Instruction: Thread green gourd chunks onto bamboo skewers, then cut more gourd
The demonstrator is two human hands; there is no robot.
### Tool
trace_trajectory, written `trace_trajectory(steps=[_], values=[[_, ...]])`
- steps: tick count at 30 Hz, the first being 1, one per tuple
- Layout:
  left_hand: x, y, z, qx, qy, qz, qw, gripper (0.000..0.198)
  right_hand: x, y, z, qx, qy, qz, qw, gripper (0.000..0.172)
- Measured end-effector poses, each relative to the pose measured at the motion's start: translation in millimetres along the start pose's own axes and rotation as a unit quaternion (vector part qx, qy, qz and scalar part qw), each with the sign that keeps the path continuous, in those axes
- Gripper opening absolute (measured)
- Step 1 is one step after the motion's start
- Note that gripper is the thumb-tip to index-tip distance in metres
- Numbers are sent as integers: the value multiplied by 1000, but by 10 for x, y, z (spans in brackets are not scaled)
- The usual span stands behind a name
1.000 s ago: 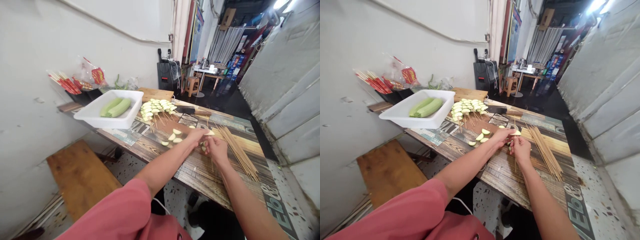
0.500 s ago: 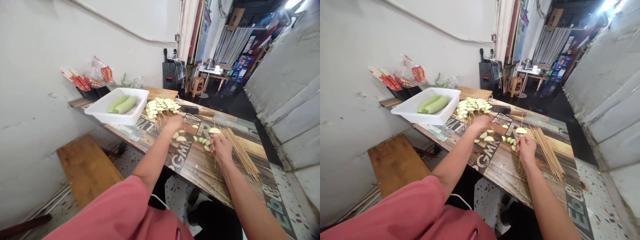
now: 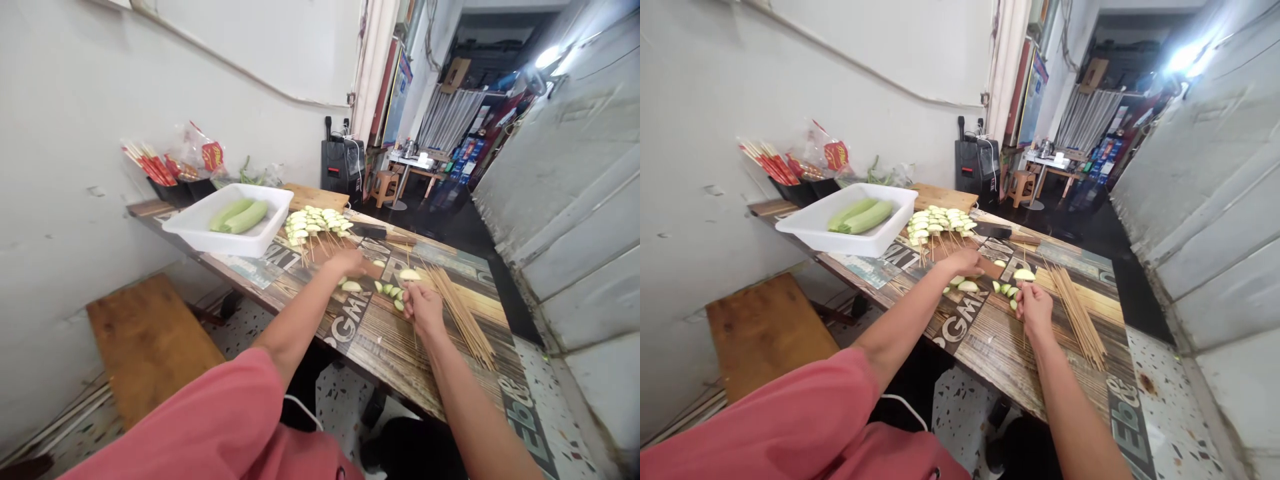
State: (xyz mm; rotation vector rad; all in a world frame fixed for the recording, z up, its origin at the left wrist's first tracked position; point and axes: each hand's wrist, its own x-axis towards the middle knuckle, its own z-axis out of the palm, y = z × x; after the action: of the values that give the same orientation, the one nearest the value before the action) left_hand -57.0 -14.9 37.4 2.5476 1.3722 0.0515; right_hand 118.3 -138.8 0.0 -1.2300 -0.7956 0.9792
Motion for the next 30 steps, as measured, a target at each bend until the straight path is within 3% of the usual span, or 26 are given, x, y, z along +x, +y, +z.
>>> trace_trajectory(steps=[3, 9, 11, 13, 15, 17, 18, 20, 25, 30], values=[[10, -69, 26, 17, -15, 32, 999, 44, 0, 2, -3, -1, -3, 1, 1000, 28], [109, -204, 120, 39, -27, 68, 997, 27, 0, 21, 6, -3, -15, 11, 1000, 29], [128, -163, 138, -23, 0, 83, 996, 20, -8, 16, 12, -1, -19, 12, 1000, 30], [156, -67, 165, -185, 41, 100, 977, 18, -21, 9, 17, -4, -19, 5, 1000, 30], [208, 60, 202, -419, 63, 86, 902, 18, -40, 6, 20, -21, -27, -11, 999, 31], [280, 179, 240, -626, 62, 31, 777, 20, -68, 6, 21, -58, -47, -26, 997, 33], [316, 222, 255, -693, 64, 2, 718, 21, -84, 6, 20, -85, -60, -29, 994, 34], [376, 266, 276, -770, 75, -45, 633, 23, -120, 4, 19, -136, -84, -28, 987, 37], [405, 212, 277, -849, 81, -59, 518, 11, -207, -36, 37, -185, -95, -21, 978, 41], [364, 203, 225, -870, 89, -84, 477, 14, -257, -79, 72, -193, -87, -35, 977, 39]])
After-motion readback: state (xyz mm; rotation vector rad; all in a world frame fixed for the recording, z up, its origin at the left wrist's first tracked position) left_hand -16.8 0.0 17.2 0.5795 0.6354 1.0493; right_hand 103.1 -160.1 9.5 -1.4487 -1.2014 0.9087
